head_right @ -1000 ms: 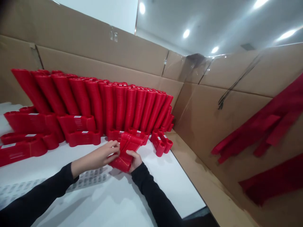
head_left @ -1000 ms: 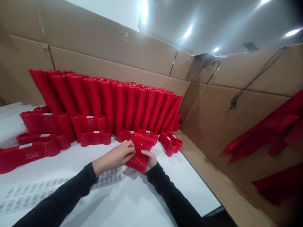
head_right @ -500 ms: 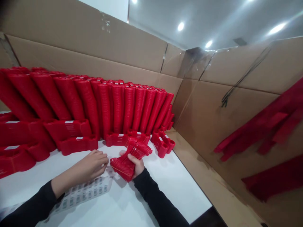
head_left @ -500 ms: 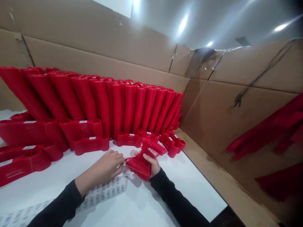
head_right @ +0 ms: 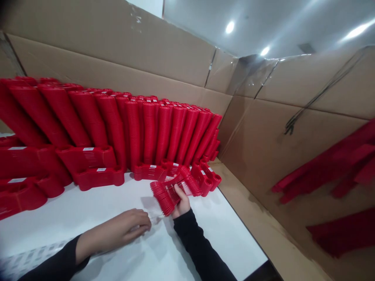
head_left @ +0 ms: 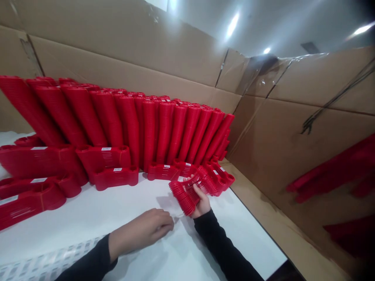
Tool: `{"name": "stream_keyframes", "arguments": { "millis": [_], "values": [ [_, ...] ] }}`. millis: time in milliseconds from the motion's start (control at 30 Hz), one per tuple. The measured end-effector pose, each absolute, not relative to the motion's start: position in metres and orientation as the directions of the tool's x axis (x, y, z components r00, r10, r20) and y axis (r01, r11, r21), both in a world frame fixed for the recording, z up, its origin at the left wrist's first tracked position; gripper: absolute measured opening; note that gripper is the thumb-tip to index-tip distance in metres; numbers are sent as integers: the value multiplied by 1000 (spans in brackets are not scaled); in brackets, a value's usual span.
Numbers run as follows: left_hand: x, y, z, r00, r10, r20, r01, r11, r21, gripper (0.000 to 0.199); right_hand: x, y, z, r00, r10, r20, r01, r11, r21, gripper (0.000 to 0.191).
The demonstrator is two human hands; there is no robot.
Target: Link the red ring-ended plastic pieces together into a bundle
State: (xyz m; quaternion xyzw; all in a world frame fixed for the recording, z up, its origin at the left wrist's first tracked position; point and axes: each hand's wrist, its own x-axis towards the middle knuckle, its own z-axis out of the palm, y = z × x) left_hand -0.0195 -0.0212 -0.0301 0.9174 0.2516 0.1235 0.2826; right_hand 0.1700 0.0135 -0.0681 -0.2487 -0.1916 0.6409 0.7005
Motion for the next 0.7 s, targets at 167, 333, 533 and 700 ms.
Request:
{"name": "stream_keyframes", "arguments": {
  "millis": [167,333,533,700],
  "values": [
    [-15,-35,-15,870,487,73,377,-755,536,30,192,25,-66,162,986,40,-481,114,-869,32],
    [-48,3,-15,686,727,24,666,-641,381,26,215,27,-53,-37,999,-23,-162,-28,-986,35],
    [-95,48,-48,521,846,-113,819,-458,344,14,213,34,-21,-273,943,-191,260,-118,-958,33],
    [-102,48,-49,491,863,-121,830,-421,367,15,189,33,-20,-287,931,-225,350,-117,-929,23]
  ]
}}
